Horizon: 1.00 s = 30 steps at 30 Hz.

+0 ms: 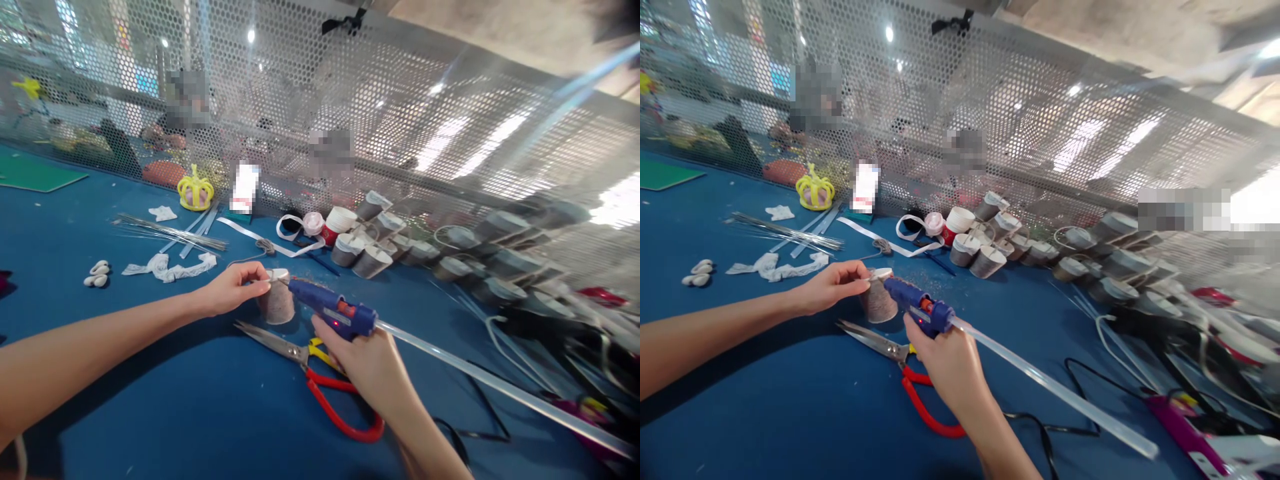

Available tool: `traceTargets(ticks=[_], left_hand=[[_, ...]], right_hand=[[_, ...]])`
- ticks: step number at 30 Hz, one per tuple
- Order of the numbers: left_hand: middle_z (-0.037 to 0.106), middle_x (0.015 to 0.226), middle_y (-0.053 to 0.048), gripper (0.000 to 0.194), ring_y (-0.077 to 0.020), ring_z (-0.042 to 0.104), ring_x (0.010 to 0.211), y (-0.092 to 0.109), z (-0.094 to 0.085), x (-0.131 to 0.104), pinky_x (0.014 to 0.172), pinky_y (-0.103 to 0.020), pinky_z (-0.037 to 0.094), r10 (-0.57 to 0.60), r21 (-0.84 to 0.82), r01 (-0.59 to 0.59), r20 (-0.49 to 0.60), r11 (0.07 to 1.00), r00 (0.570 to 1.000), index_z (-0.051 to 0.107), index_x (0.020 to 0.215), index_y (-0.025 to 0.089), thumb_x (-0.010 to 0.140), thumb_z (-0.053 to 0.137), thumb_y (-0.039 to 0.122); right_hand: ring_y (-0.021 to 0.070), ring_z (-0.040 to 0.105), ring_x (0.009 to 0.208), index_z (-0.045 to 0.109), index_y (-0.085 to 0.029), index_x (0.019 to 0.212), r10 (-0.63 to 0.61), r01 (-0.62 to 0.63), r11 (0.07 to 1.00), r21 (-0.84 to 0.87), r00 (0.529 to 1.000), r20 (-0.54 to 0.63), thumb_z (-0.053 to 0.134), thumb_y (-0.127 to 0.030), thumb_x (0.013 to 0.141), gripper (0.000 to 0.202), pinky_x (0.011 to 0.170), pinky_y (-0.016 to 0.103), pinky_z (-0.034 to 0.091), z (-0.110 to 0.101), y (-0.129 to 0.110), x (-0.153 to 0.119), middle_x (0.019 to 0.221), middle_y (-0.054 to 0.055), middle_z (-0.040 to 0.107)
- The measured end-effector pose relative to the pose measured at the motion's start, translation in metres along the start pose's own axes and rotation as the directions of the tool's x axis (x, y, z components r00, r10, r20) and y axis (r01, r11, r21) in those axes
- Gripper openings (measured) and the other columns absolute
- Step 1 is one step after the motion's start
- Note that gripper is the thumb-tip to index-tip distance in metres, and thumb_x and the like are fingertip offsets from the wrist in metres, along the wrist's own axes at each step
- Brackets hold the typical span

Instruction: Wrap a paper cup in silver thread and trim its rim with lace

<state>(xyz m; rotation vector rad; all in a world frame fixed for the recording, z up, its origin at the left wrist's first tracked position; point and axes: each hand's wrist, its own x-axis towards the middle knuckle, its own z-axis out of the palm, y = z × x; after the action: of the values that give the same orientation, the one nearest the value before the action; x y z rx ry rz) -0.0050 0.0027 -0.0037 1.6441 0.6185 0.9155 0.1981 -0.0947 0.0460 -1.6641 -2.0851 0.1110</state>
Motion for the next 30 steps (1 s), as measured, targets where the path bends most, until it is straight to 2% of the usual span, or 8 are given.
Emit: traceTargets(ticks=[3,8,17,23,30], left_hand=[[0.048,0.067,0.003,0.021,-0.0089,0.045,0.063,0.002,-0.001,0.000,0.062,-0.024,0.036,-0.040,-0.060,0.042,0.026,0.997,0.999,0.046,0.071,0.015,0.073,0.057,0.033],[0.049,0.068,0.003,0.023,-0.0087,0.045,0.063,0.004,-0.002,-0.001,0.064,-0.024,0.036,-0.064,-0.100,0.068,0.037,0.993,0.997,0.047,0.071,0.015,0.071,0.060,0.034],[0.048,0.066,0.004,0.023,-0.0082,0.045,0.062,0.004,-0.001,0.000,0.062,-0.023,0.036,-0.050,-0.109,0.055,0.041,0.993,0.998,0.046,0.069,0.015,0.072,0.059,0.033],[0.048,0.066,0.004,0.021,-0.0080,0.044,0.062,0.006,-0.001,-0.001,0.062,-0.023,0.035,-0.045,-0.086,0.048,0.030,0.995,0.999,0.047,0.068,0.015,0.072,0.059,0.032],[0.050,0.066,0.003,0.019,-0.0088,0.046,0.063,0.005,-0.001,-0.001,0.064,-0.024,0.037,-0.056,-0.074,0.058,0.028,0.996,0.998,0.047,0.071,0.015,0.073,0.057,0.031]], right_hand=[[0.0143,0.053,0.039,0.072,-0.019,0.075,0.040,-0.041,0.999,0.008,0.999,0.028,0.051,-0.017,0.063,0.025,0.044,0.024,0.040,-0.001,0.005,0.002,0.043,-0.001,0.058],[0.0132,0.052,0.037,0.070,-0.018,0.074,0.107,-0.109,0.991,0.077,0.994,0.031,0.050,-0.024,0.069,0.022,0.040,0.023,0.039,-0.001,0.008,0.003,0.045,0.000,0.060],[0.0121,0.049,0.035,0.069,-0.019,0.072,0.102,-0.105,0.992,0.074,0.994,0.039,0.053,-0.020,0.063,0.019,0.042,0.024,0.038,-0.001,0.007,0.003,0.043,-0.003,0.057],[0.0137,0.052,0.037,0.067,-0.018,0.065,0.114,-0.119,0.989,0.084,0.992,0.052,0.050,-0.020,0.067,0.017,0.041,0.024,0.037,-0.004,-0.001,0.004,0.039,-0.002,0.054],[0.0160,0.054,0.039,0.069,-0.021,0.071,0.082,-0.083,0.992,0.092,0.996,0.022,0.052,-0.020,0.065,0.018,0.042,0.025,0.039,-0.001,-0.002,0.000,0.037,-0.003,0.053]])
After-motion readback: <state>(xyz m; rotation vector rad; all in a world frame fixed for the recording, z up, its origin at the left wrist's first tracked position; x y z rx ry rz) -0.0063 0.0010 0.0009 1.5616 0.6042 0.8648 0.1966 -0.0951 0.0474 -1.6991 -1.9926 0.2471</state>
